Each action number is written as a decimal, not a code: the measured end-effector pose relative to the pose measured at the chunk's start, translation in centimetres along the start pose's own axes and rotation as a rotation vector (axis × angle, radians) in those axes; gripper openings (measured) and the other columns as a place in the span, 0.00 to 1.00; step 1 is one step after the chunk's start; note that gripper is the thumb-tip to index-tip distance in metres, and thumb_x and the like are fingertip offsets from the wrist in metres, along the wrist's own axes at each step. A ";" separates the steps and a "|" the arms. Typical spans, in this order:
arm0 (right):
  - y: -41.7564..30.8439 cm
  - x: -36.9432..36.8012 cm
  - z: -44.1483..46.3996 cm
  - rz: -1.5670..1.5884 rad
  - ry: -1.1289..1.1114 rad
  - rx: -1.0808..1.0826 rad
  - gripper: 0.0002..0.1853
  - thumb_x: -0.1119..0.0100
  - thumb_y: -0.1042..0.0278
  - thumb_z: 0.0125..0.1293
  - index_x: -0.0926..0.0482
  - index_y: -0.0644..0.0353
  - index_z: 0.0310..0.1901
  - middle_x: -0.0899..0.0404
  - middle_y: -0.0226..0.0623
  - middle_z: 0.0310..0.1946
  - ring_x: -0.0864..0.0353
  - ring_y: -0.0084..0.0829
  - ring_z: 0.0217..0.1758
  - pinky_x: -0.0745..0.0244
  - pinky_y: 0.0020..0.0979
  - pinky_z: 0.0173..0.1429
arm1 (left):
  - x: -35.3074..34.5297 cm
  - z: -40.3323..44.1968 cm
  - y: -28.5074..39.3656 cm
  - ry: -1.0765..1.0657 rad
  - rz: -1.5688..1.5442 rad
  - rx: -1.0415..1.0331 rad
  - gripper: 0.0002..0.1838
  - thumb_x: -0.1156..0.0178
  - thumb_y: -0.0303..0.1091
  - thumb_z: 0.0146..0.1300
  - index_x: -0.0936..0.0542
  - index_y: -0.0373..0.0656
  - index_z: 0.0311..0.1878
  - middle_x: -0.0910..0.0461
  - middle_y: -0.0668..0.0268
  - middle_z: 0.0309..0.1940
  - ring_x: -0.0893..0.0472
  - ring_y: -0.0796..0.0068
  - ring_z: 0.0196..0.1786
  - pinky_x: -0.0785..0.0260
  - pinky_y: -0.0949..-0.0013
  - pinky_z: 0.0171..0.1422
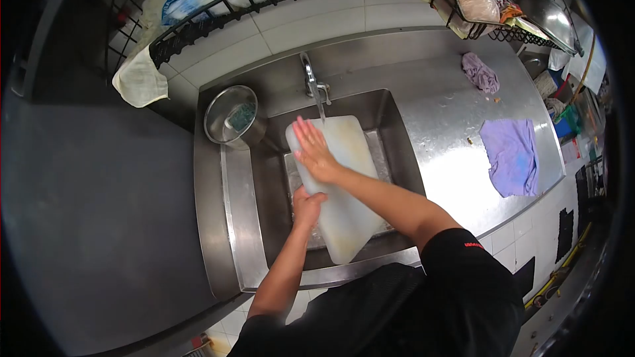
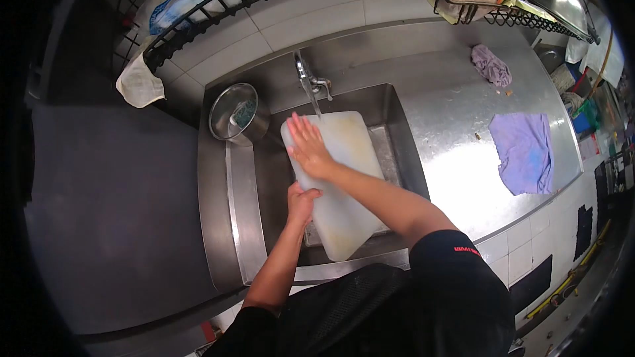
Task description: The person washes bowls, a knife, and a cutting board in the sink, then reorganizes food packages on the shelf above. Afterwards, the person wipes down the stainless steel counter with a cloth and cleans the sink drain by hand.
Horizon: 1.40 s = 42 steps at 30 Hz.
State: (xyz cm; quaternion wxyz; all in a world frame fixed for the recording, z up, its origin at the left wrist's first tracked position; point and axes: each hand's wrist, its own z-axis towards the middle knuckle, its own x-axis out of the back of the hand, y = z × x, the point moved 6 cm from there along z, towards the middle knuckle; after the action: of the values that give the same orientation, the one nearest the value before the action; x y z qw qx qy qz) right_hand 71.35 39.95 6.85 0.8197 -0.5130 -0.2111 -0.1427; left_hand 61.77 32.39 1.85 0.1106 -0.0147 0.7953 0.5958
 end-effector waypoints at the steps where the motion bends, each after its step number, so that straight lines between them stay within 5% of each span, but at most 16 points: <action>1: 0.1 1.1 1.1 -0.096 0.001 0.024 0.35 0.63 0.48 0.69 0.55 0.62 0.69 0.61 0.49 0.71 0.64 0.49 0.74 0.69 0.44 0.73 | -0.5 -0.2 0.4 -0.021 0.058 -0.010 0.14 0.45 0.16 0.45 0.24 0.34 0.39 0.21 0.63 0.32 0.21 0.74 0.33 0.30 0.72 0.39; 3: 2.1 2.9 3.4 -0.197 0.003 0.046 0.35 0.63 0.48 0.68 0.53 0.64 0.68 0.60 0.50 0.71 0.62 0.48 0.74 0.67 0.42 0.74 | -1.1 -0.7 1.7 0.010 0.015 -0.033 0.14 0.45 0.16 0.45 0.24 0.33 0.39 0.21 0.63 0.32 0.22 0.74 0.33 0.30 0.72 0.39; 5: 9.1 3.6 3.6 -0.165 0.117 -0.282 0.37 0.64 0.42 0.67 0.49 0.64 0.68 0.56 0.52 0.70 0.59 0.49 0.73 0.65 0.43 0.73 | -1.1 -1.4 2.6 0.043 -0.023 -0.039 0.15 0.46 0.16 0.44 0.24 0.33 0.39 0.20 0.63 0.32 0.22 0.74 0.33 0.30 0.72 0.40; 11: 13.9 3.4 -4.9 -0.278 0.238 -0.576 0.37 0.67 0.43 0.68 0.49 0.69 0.66 0.55 0.58 0.68 0.59 0.51 0.73 0.65 0.42 0.74 | 1.7 -2.2 4.5 0.123 -0.155 -0.074 0.17 0.47 0.15 0.42 0.24 0.31 0.40 0.20 0.62 0.35 0.22 0.75 0.34 0.31 0.73 0.43; 15: 5.0 -1.6 -9.9 -0.102 0.006 -0.279 0.36 0.65 0.46 0.69 0.54 0.68 0.68 0.58 0.59 0.69 0.60 0.51 0.73 0.66 0.42 0.74 | 2.8 -1.9 4.3 0.236 -0.202 -0.143 0.17 0.48 0.15 0.42 0.24 0.30 0.40 0.20 0.62 0.35 0.23 0.75 0.35 0.31 0.73 0.43; 19: 4.8 -1.7 -13.9 -0.074 -0.177 -0.190 0.37 0.64 0.47 0.69 0.55 0.67 0.68 0.59 0.56 0.70 0.60 0.49 0.73 0.65 0.41 0.74 | 3.4 -4.0 5.0 0.338 -0.235 -0.189 0.17 0.47 0.15 0.41 0.23 0.30 0.39 0.21 0.63 0.34 0.23 0.75 0.34 0.31 0.74 0.43; 23: 19.8 -3.3 -20.7 -0.081 -0.097 -0.895 0.38 0.68 0.41 0.68 0.52 0.67 0.68 0.54 0.53 0.69 0.57 0.46 0.73 0.61 0.36 0.73 | 3.4 -7.2 7.8 0.411 -0.195 -0.234 0.18 0.46 0.17 0.40 0.23 0.31 0.39 0.21 0.63 0.33 0.23 0.76 0.33 0.31 0.74 0.43; 26: 17.2 -1.8 -17.2 0.387 -0.025 -0.876 0.36 0.66 0.42 0.69 0.40 0.70 0.63 0.41 0.51 0.64 0.42 0.42 0.68 0.50 0.36 0.70 | 4.2 -8.1 9.0 0.408 -0.182 -0.266 0.19 0.46 0.18 0.38 0.23 0.31 0.40 0.20 0.63 0.33 0.22 0.76 0.32 0.30 0.73 0.41; 30: 13.0 1.8 -6.2 0.500 -0.071 -0.847 0.36 0.65 0.38 0.68 0.36 0.66 0.61 0.29 0.45 0.55 0.27 0.37 0.55 0.34 0.35 0.59 | 4.8 -8.8 10.1 0.329 -0.214 -0.334 0.20 0.46 0.19 0.38 0.24 0.31 0.41 0.20 0.62 0.33 0.21 0.75 0.31 0.28 0.72 0.39; 37: 11.4 6.5 -0.1 0.701 -0.080 -0.766 0.29 0.55 0.47 0.68 0.34 0.66 0.58 0.27 0.41 0.52 0.27 0.32 0.54 0.34 0.32 0.59 | 5.1 -9.7 6.2 0.265 -0.294 -0.279 0.18 0.41 0.21 0.44 0.23 0.32 0.44 0.19 0.61 0.35 0.21 0.74 0.34 0.28 0.72 0.42; 42: 9.1 13.4 -4.8 0.707 0.031 -0.618 0.24 0.49 0.54 0.67 0.33 0.66 0.56 0.26 0.39 0.50 0.26 0.29 0.51 0.33 0.31 0.56 | 3.4 -9.9 6.1 0.447 -0.005 -0.178 0.16 0.40 0.37 0.61 0.22 0.33 0.45 0.19 0.63 0.36 0.22 0.78 0.36 0.30 0.73 0.42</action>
State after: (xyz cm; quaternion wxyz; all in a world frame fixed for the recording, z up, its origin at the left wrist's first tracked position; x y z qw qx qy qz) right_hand 88.07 39.36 4.50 0.6301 -0.7711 0.0413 0.0814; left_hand 55.94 25.11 9.62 -0.0683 -0.1576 0.7444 0.6452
